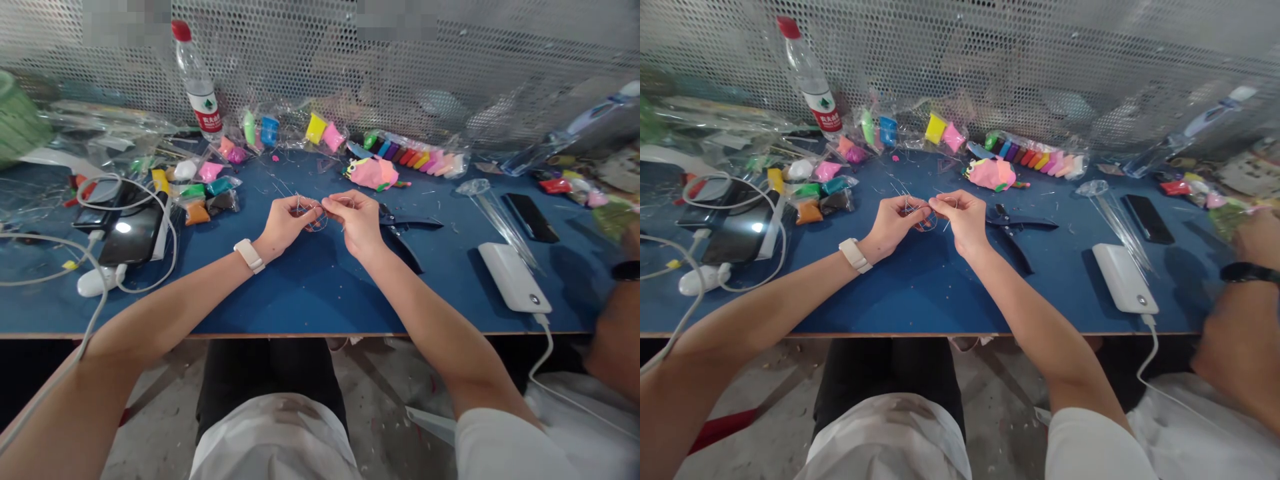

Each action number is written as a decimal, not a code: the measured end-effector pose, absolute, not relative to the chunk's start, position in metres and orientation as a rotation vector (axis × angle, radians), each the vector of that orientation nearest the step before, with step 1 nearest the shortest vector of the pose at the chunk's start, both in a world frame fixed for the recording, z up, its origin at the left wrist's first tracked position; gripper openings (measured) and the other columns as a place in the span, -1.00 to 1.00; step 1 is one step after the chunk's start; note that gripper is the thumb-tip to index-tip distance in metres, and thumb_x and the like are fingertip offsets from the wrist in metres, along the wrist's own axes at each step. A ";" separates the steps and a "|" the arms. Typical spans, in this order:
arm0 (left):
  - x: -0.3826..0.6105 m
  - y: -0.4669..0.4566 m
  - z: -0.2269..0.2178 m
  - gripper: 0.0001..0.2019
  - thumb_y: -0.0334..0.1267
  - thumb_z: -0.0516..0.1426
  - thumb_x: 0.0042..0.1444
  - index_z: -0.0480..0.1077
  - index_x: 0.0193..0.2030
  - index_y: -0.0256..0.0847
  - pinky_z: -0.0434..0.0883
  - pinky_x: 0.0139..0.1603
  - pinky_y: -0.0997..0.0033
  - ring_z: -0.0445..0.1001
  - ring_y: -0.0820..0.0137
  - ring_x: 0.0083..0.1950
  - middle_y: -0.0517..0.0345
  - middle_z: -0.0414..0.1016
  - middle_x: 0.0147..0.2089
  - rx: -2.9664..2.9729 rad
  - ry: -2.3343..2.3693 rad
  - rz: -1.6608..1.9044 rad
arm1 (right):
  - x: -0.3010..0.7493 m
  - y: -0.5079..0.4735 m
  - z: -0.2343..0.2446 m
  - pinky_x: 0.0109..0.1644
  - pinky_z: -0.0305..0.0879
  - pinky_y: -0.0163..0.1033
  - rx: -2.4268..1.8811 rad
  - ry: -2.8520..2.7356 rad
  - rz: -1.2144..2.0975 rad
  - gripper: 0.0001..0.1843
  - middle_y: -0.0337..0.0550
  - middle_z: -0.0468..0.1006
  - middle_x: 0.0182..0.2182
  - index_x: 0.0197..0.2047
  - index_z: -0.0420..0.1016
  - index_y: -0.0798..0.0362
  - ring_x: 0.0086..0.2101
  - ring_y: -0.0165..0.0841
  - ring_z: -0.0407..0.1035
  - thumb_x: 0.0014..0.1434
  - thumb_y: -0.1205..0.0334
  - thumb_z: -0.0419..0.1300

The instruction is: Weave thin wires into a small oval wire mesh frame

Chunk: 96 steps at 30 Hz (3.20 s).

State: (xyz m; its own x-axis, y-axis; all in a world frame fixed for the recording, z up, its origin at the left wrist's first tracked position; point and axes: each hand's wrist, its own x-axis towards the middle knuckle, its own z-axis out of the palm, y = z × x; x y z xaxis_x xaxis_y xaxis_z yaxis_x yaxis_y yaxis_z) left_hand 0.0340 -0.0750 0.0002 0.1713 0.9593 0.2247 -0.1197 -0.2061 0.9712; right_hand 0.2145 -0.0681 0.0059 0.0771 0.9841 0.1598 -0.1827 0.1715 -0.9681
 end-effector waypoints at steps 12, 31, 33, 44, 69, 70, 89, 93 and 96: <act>0.033 -0.072 -0.002 -0.66 -0.35 0.44 0.25 0.53 0.11 -0.19 0.59 -0.32 0.47 0.68 0.45 -0.31 0.15 0.72 -0.19 1.295 0.889 1.267 | 0.212 -0.068 0.002 0.03 0.66 0.03 -1.023 -1.108 1.140 -0.58 -0.29 0.66 -0.39 -0.33 0.68 -0.12 -0.26 -0.28 0.60 -0.08 -0.07 0.74; 0.033 -0.067 -0.003 -0.68 -0.36 0.45 0.15 0.55 0.00 -0.15 0.55 -0.34 0.45 0.60 0.43 -0.30 0.18 0.69 -0.27 1.239 0.961 1.305 | 0.219 -0.077 0.012 0.25 0.71 0.16 -1.043 -1.578 0.732 -0.78 -0.12 0.86 -0.04 -0.01 0.88 -0.15 -0.07 -0.10 0.73 0.34 -0.01 0.53; 0.033 -0.065 -0.004 -0.68 -0.36 0.46 0.13 0.56 0.00 -0.15 0.53 -0.35 0.45 0.59 0.43 -0.31 0.17 0.69 -0.26 1.207 0.959 1.291 | 0.219 -0.079 0.014 0.29 0.68 0.17 -1.044 -1.628 0.658 -0.79 -0.14 0.85 -0.05 0.04 0.89 -0.18 -0.04 -0.10 0.71 0.40 0.01 0.49; 0.029 -0.064 0.003 -0.69 -0.35 0.46 0.17 0.55 0.01 -0.18 0.56 -0.33 0.45 0.57 0.49 -0.34 0.14 0.70 -0.22 1.182 0.890 1.225 | 0.222 -0.072 0.017 0.25 0.67 0.14 -1.028 -1.620 0.684 -0.68 -0.12 0.83 -0.04 0.00 0.89 -0.19 -0.06 -0.12 0.68 0.38 -0.19 0.51; 0.008 -0.068 0.018 -0.86 -0.36 0.30 0.31 0.63 -0.04 -0.10 0.53 0.32 -0.06 0.60 0.08 0.20 -0.06 0.65 0.19 2.447 1.046 1.253 | 0.222 -0.067 0.016 -0.13 0.64 -0.02 -0.988 -1.558 0.941 -0.48 -0.18 0.76 -0.31 -0.13 0.83 -0.10 -0.35 -0.25 0.60 0.17 -0.37 0.59; 0.008 -0.067 0.017 -0.86 -0.37 0.29 0.33 0.64 -0.04 -0.10 0.52 0.30 -0.06 0.59 0.08 0.18 -0.05 0.67 0.14 2.484 1.067 1.222 | 0.223 -0.068 0.017 -0.12 0.64 -0.02 -0.990 -1.562 0.948 -0.48 -0.18 0.77 -0.30 -0.12 0.82 -0.10 -0.34 -0.25 0.60 0.17 -0.37 0.59; 0.018 -0.074 0.013 -0.68 -0.43 0.09 0.52 0.64 -0.15 -0.07 0.39 0.39 -0.27 0.56 0.02 0.04 -0.08 0.72 -0.11 2.633 1.174 1.232 | 0.218 -0.065 0.006 -0.11 0.65 -0.03 -0.993 -1.510 0.892 -0.70 -0.16 0.79 -0.27 -0.03 0.82 -0.05 -0.32 -0.26 0.64 0.24 0.00 0.47; 0.019 -0.076 0.016 -0.67 -0.48 0.10 0.50 0.67 -0.15 -0.10 0.43 0.39 -0.30 0.59 0.01 0.07 -0.10 0.72 -0.11 2.712 1.174 1.192 | 0.216 -0.063 0.002 -0.19 0.59 -0.08 -1.010 -1.461 0.936 -0.69 -0.20 0.77 -0.33 -0.07 0.81 -0.04 -0.37 -0.29 0.60 0.20 -0.02 0.49; 0.020 -0.080 0.021 -0.62 -0.52 0.06 0.53 0.70 -0.13 -0.16 0.49 0.38 -0.28 0.62 0.01 0.09 -0.12 0.72 -0.13 2.869 1.252 1.078 | 0.216 -0.061 0.000 -0.21 0.55 -0.09 -1.012 -1.439 0.979 -0.65 -0.20 0.74 -0.36 -0.08 0.80 -0.03 -0.39 -0.29 0.57 0.18 -0.08 0.52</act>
State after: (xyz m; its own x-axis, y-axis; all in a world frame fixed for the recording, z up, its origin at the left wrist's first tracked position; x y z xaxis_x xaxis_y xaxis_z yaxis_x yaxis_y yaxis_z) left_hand 0.0204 -0.0798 0.0209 0.5055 0.5959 0.6239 0.7054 -0.7019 0.0988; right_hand 0.2160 -0.0613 -0.0003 -0.0673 0.9525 0.2971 0.0735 0.3017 -0.9506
